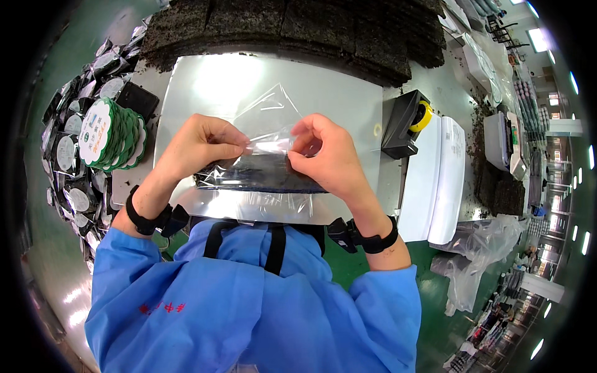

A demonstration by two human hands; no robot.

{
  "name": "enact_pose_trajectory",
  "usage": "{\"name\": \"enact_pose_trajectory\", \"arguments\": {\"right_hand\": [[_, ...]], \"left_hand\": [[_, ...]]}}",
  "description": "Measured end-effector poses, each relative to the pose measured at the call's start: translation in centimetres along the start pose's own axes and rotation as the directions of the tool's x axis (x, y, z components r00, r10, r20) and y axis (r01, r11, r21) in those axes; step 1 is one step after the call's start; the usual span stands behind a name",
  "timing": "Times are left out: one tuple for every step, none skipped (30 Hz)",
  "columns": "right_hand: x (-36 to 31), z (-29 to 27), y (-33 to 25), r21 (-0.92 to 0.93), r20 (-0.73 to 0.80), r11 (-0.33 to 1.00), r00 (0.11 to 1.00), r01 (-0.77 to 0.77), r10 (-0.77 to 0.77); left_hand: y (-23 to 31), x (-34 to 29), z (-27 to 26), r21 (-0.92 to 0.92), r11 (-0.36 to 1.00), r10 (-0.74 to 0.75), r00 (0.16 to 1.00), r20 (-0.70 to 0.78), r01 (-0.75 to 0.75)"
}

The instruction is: The person repeatedly picks up rectangular seaweed sheets, places them into clear plastic bags, folds the bags closed, and applies round labels to the packages. The person also adjusts the head-mounted camera strap on their wrist during the process.

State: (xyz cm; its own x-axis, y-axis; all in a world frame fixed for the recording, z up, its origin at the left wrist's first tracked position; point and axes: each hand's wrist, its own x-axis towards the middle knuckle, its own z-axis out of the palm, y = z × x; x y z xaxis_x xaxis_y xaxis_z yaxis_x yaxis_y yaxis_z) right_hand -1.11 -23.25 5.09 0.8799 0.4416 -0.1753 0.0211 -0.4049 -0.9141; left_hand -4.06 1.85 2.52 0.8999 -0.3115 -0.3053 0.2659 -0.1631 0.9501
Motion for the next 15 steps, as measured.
{"name": "enact_pose_trajectory", "arguments": {"right_hand": [[-0.1, 0.1, 0.2, -0.073, -0.015, 0.995, 0.998, 0.064, -0.065], [-0.2, 0.1, 0.5, -0.147, -0.028, 0.981, 0.991, 0.126, -0.132], [-0.3, 0.1, 0.7, -0.221, -0.036, 0.957, 0.979, 0.186, -0.198], [-0.2, 0.2, 0.7, -0.317, -0.024, 0.904, 0.95, 0.286, -0.31], [-0.1, 0.2, 0.7, -0.409, 0.0, 0.83, 0.909, 0.38, -0.416], [0.0, 0.2, 0.7, -0.493, 0.035, 0.737, 0.857, 0.462, -0.514], [0.1, 0.2, 1.0, -0.516, 0.064, 0.666, 0.8, 0.538, -0.596], [0.3, 0.2, 1.5, -0.537, 0.09, 0.591, 0.737, 0.602, -0.669], [0.4, 0.2, 1.9, -0.556, 0.119, 0.508, 0.668, 0.657, -0.734], [0.4, 0.1, 2.0, -0.592, 0.145, 0.473, 0.663, 0.653, -0.734], [0.4, 0.0, 2.2, -0.621, 0.175, 0.434, 0.656, 0.653, -0.735], [0.4, -0.3, 2.4, -0.648, 0.205, 0.395, 0.649, 0.651, -0.733], [0.4, -0.6, 2.0, -0.665, 0.249, 0.332, 0.618, 0.669, -0.745], [0.3, -1.1, 1.3, -0.681, 0.293, 0.268, 0.588, 0.682, -0.754], [0.2, -1.6, 1.0, -0.693, 0.337, 0.202, 0.558, 0.692, -0.758]], "left_hand": [[0.1, -0.4, 0.4, 0.131, 0.986, 0.112, 0.992, -0.053, -0.104], [0.2, -0.8, 1.0, 0.266, 0.943, 0.229, 0.969, -0.089, -0.198], [0.3, -0.9, 1.3, 0.398, 0.874, 0.347, 0.932, -0.108, -0.279], [0.0, -0.8, 1.1, 0.612, 0.695, 0.507, 0.86, -0.046, -0.377], [0.1, -0.8, 1.2, 0.635, 0.625, 0.594, 0.804, -0.009, -0.455], [0.2, -0.8, 1.4, 0.653, 0.546, 0.673, 0.739, 0.031, -0.525], [0.3, -1.0, 1.7, 0.666, 0.46, 0.743, 0.665, 0.073, -0.587], [0.8, -1.5, 1.9, 0.68, 0.404, 0.723, 0.669, 0.171, -0.611], [0.8, -2.1, 2.7, 0.727, 0.361, 0.707, 0.68, 0.195, -0.584], [0.7, -2.8, 3.8, 0.77, 0.314, 0.689, 0.691, 0.218, -0.556], [0.5, -3.3, 4.4, 0.812, 0.265, 0.668, 0.706, 0.234, -0.52], [0.2, -3.5, 4.4, 0.852, 0.207, 0.639, 0.726, 0.255, -0.481], [-0.2, -3.4, 4.4, 0.863, 0.177, 0.636, 0.724, 0.267, -0.474], [-0.5, -3.3, 4.3, 0.872, 0.145, 0.634, 0.72, 0.281, -0.468], [-0.7, -3.2, 4.1, 0.88, 0.113, 0.632, 0.717, 0.295, -0.462]]}}
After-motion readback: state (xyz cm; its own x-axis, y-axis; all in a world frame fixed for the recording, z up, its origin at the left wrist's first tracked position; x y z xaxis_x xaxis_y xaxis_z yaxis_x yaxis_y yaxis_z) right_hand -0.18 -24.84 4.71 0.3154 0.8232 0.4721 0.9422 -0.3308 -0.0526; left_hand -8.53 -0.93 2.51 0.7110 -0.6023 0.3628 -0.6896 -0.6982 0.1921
